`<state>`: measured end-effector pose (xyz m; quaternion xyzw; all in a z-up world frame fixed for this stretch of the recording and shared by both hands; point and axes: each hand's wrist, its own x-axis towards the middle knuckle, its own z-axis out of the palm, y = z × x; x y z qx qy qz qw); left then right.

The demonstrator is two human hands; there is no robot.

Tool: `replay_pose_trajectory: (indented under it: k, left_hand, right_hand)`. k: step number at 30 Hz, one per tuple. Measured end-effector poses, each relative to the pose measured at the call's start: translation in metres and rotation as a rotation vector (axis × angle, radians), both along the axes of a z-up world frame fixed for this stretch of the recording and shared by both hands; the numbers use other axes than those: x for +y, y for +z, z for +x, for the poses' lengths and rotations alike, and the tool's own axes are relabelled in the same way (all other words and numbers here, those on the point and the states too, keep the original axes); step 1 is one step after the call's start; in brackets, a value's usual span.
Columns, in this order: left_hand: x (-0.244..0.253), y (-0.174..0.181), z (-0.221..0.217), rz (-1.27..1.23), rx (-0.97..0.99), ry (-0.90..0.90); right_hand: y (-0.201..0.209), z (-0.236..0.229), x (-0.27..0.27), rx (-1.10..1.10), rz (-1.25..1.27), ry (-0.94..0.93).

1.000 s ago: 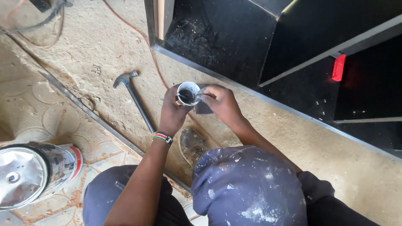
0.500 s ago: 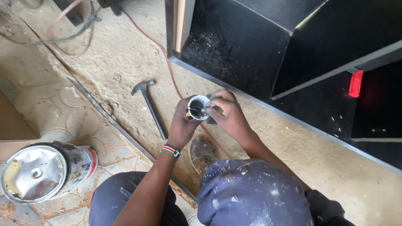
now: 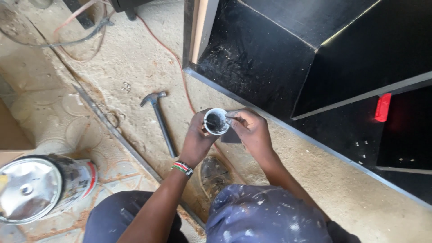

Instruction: The person fills gaps in a black cabinet using a putty knife and a small container of filler. They scoop the filler from the container and apply it to the seams and edges of the cabinet, smoothing it out with the knife. The person moves around the cabinet to access different areas.

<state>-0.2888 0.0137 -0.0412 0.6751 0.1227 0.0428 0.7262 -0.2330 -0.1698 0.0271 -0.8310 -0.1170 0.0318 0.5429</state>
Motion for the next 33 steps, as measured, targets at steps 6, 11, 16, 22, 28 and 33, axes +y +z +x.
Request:
replay_pose_trajectory:
  k: [6,11,16,22,28,33]
  left_hand:
    - [0.002,-0.022,0.005,0.148,0.153,-0.018]
    - [0.007,-0.013,0.025,0.190,0.209,-0.102]
    - [0.015,0.019,0.051,0.276,0.300,-0.171]
    - [0.023,0.050,0.095,0.458,0.259,-0.253]
    - [0.033,0.059,0.173,0.646,0.156,-0.290]
    - [0.031,0.080,0.238,0.751,0.042,-0.248]
  right_hand:
    - [-0.074,0.038,-0.017,0.142,0.319,-0.076]
    - [-0.079,0.080,-0.035,0.138,0.239,-0.089]
    - [-0.082,0.152,-0.041,0.111,0.190,-0.024]
    - [-0.144,0.297,-0.041,0.194,0.218,0.015]
    - [-0.233,0.469,-0.014,0.058,0.094,-0.015]
    - [-0.213,0.494,0.014,-0.057,-0.247,0.011]
